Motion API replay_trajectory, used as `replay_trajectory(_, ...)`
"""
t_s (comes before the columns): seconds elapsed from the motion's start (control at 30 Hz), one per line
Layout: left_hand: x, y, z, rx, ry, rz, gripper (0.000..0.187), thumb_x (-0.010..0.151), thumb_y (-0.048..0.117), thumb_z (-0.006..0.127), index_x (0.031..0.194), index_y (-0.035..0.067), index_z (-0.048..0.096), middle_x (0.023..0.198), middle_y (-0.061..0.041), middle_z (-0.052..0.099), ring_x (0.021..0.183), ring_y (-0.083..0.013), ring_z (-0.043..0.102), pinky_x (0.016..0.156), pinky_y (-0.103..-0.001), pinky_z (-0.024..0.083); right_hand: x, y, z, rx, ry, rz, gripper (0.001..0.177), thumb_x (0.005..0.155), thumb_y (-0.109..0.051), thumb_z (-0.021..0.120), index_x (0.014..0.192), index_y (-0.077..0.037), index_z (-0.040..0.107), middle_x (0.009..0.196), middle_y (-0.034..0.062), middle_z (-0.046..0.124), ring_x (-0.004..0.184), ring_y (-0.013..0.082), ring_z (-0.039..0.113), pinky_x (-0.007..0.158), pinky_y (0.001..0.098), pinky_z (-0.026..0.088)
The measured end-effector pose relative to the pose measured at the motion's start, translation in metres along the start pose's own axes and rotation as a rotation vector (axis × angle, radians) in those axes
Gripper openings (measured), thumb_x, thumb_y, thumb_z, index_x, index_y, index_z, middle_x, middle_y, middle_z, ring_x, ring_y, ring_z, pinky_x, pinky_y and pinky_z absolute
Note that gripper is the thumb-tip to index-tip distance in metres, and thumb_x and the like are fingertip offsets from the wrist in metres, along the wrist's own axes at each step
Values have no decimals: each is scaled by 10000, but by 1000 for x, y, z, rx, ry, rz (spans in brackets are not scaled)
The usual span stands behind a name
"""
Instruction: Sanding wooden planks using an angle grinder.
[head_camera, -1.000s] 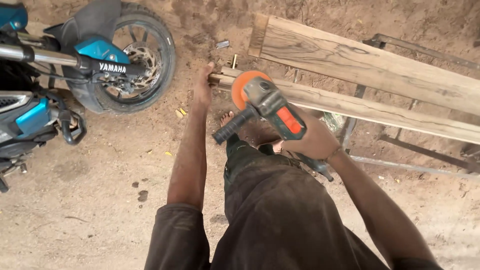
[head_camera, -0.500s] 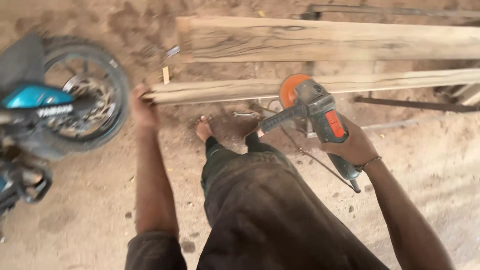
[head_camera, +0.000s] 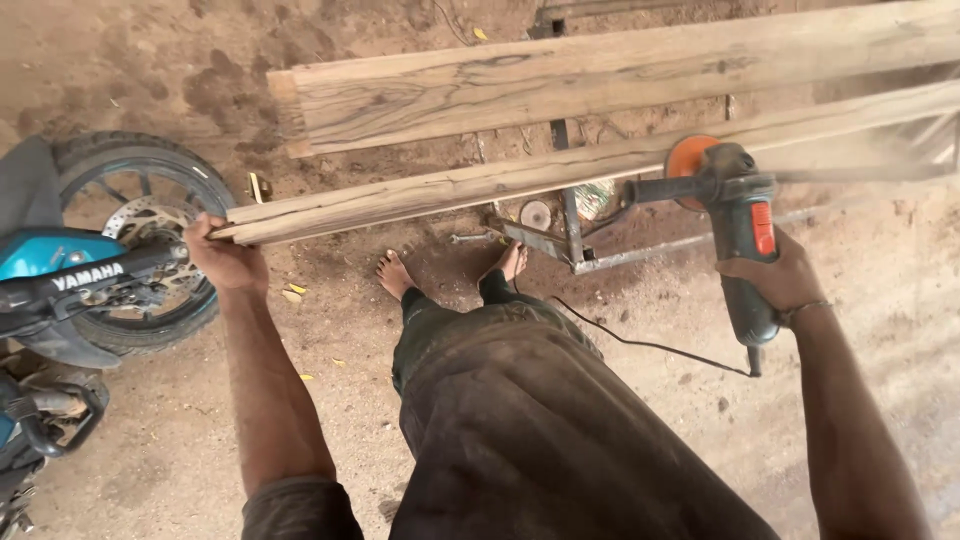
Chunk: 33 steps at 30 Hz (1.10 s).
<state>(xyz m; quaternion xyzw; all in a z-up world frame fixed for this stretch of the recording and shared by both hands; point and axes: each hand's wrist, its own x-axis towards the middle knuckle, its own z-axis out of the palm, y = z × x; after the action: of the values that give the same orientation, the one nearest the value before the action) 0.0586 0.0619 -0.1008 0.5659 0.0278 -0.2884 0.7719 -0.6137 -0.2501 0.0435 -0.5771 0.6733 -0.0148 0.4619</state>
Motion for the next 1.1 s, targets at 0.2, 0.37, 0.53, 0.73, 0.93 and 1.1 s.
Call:
replay_trajectory(0.2,23,-21,-34,-139,11,-21,156,821,313,705,865,202,605,918,12,581,940,-198,575,894,-427,486,-5,-44,72,-285,-101,-168,791,614,-269,894,1309,2,632,1092,176,742,968,304,722,863,447,582)
replay_trajectory(0.37,11,-12,-18,-130,-34,-17,248,859,386,695,817,166,590,856,-33,597,889,-215,586,844,-416,486,-59,-205,183,-350,-524,-421,977,587,-445,876,1460,-162,542,1219,107,711,1074,269,715,990,413,543)
replay_trajectory(0.53,36,-28,-53,-120,-47,-18,185,880,320,700,845,188,576,862,8,562,895,-193,551,830,-420,452,-41,-205,199,-272,-572,-675,1016,608,-390,854,1526,-158,487,1254,138,702,1111,277,695,986,405,534)
replay_trajectory(0.73,12,-16,-29,-190,-64,-23,163,849,298,665,800,166,583,866,-22,607,938,-227,589,911,-440,496,-21,-138,120,-215,-474,-549,998,597,-353,879,1498,-144,504,1247,130,717,1102,239,705,958,393,539)
replay_trajectory(0.93,14,-8,-14,-147,-73,43,228,797,374,691,774,176,580,951,-41,620,1051,-267,612,1037,-497,463,5,-84,42,-258,-262,-265,981,570,-297,893,1483,-166,558,1205,117,729,1070,256,702,946,397,542)
replay_trajectory(1.1,4,1,4,-53,-2,49,269,741,445,694,740,201,581,1001,-45,666,1099,-277,638,1034,-511,471,38,-34,-5,-248,-163,-71,983,549,-269,909,1461,-150,563,1186,139,727,1041,278,702,929,429,537)
